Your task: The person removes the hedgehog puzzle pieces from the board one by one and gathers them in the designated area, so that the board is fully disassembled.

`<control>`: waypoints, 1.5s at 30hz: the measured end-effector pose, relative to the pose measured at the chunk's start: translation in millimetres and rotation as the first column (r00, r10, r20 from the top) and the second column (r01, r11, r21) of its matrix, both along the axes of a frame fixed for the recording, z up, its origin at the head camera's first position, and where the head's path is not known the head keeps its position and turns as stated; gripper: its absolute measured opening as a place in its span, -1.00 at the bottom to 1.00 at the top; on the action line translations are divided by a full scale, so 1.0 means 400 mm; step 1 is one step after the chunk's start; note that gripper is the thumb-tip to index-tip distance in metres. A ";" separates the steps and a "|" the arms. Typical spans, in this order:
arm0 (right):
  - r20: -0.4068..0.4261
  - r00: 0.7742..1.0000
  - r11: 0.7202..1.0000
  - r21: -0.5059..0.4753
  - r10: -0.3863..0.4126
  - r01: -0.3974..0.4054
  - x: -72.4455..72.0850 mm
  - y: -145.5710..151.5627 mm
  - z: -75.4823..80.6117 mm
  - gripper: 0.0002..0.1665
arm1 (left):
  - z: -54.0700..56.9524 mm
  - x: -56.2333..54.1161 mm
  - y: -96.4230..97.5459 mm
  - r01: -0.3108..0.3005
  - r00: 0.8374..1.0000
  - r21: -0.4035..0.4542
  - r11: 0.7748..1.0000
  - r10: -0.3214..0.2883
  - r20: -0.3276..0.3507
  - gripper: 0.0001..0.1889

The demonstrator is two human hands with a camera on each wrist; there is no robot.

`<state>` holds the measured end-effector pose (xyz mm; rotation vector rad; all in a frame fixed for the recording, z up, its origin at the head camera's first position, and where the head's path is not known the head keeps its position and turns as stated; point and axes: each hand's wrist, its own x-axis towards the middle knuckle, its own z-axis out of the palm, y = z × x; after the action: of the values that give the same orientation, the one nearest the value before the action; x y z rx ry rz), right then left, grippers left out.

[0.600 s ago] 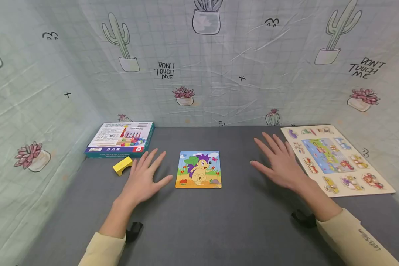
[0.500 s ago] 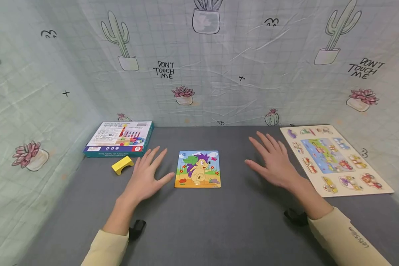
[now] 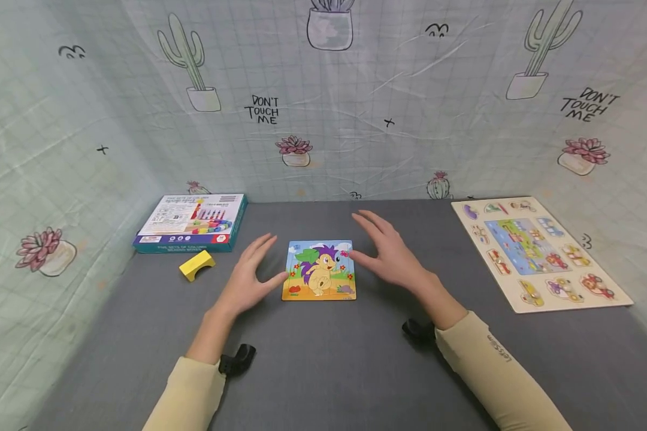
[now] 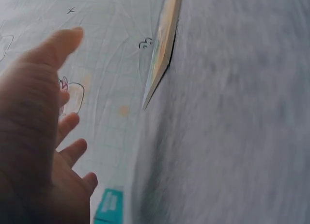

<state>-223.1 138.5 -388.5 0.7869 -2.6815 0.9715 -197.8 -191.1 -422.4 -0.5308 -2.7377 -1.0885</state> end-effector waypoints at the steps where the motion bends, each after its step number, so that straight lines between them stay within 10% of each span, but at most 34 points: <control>1: 0.010 1.000 1.000 -0.007 0.010 -0.010 -0.007 -0.014 -0.001 -0.09 | -0.007 -0.005 0.000 0.007 1.000 0.006 1.000 -0.007 0.003 -0.14; 14: 0.165 0.983 0.994 -0.083 0.079 -0.066 -0.070 -0.155 -0.034 -0.16 | -0.053 -0.016 0.006 0.039 0.995 0.041 0.998 -0.043 0.093 -0.11; 29: 0.308 0.948 0.997 -0.048 0.077 -0.065 -0.091 -0.228 -0.084 -0.23 | -0.068 -0.012 0.016 0.166 0.985 -0.134 0.977 -0.157 0.077 -0.08; 45: 0.303 0.951 0.991 0.091 0.066 -0.098 -0.100 -0.255 -0.096 -0.34 | -0.062 -0.011 0.008 0.155 0.982 -0.158 0.975 -0.134 0.135 -0.12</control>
<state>-263.1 36.6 -426.8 0.8376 -3.0018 1.0525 -202.0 -187.8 -447.1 -0.7205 -2.9576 -0.9544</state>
